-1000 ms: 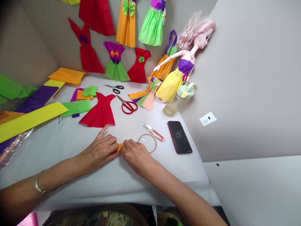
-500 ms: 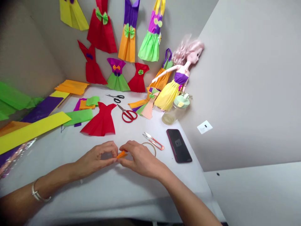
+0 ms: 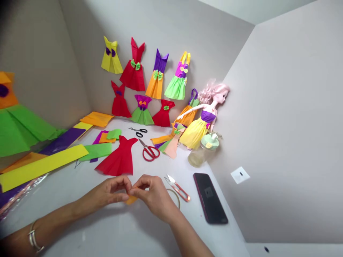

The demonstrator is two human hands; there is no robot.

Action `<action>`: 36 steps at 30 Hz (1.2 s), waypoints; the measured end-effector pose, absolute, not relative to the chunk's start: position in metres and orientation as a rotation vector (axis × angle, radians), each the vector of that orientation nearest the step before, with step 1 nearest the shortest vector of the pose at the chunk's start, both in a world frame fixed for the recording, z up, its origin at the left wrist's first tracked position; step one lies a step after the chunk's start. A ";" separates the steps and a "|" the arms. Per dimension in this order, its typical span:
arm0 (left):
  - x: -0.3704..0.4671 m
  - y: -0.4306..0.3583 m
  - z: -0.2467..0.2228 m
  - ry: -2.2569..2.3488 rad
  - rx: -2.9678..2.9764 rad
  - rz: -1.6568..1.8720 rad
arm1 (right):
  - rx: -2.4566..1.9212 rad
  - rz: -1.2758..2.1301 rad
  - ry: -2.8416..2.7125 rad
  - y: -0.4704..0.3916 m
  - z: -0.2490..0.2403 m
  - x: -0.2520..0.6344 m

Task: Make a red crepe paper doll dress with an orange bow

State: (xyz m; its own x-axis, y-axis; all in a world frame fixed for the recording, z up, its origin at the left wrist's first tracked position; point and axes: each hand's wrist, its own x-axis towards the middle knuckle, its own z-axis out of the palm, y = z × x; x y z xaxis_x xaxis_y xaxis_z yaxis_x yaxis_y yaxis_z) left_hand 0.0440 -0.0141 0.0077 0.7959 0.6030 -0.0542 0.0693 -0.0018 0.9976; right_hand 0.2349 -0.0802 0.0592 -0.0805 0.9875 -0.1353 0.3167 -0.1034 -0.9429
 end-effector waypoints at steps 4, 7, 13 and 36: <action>0.045 -0.009 -0.003 0.568 1.449 0.460 | -1.493 1.171 -1.481 -0.080 0.055 0.233; 0.045 -0.006 -0.004 0.582 1.412 0.389 | -1.464 1.162 -1.498 -0.081 0.047 0.233; 0.043 -0.003 -0.011 0.607 1.401 0.335 | -1.413 1.178 -1.463 -0.082 0.034 0.233; 0.041 0.008 0.003 0.759 0.564 0.883 | -2.470 0.302 -2.075 -0.093 0.031 0.328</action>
State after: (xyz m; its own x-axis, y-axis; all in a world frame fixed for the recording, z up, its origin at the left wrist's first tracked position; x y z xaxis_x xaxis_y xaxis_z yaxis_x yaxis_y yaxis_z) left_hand 0.0412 0.0078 0.0026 0.4120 0.8422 -0.3479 -0.4705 0.5236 0.7103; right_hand 0.3277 -0.0926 0.0313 0.1645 0.9649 -0.2047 0.9832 -0.1770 -0.0439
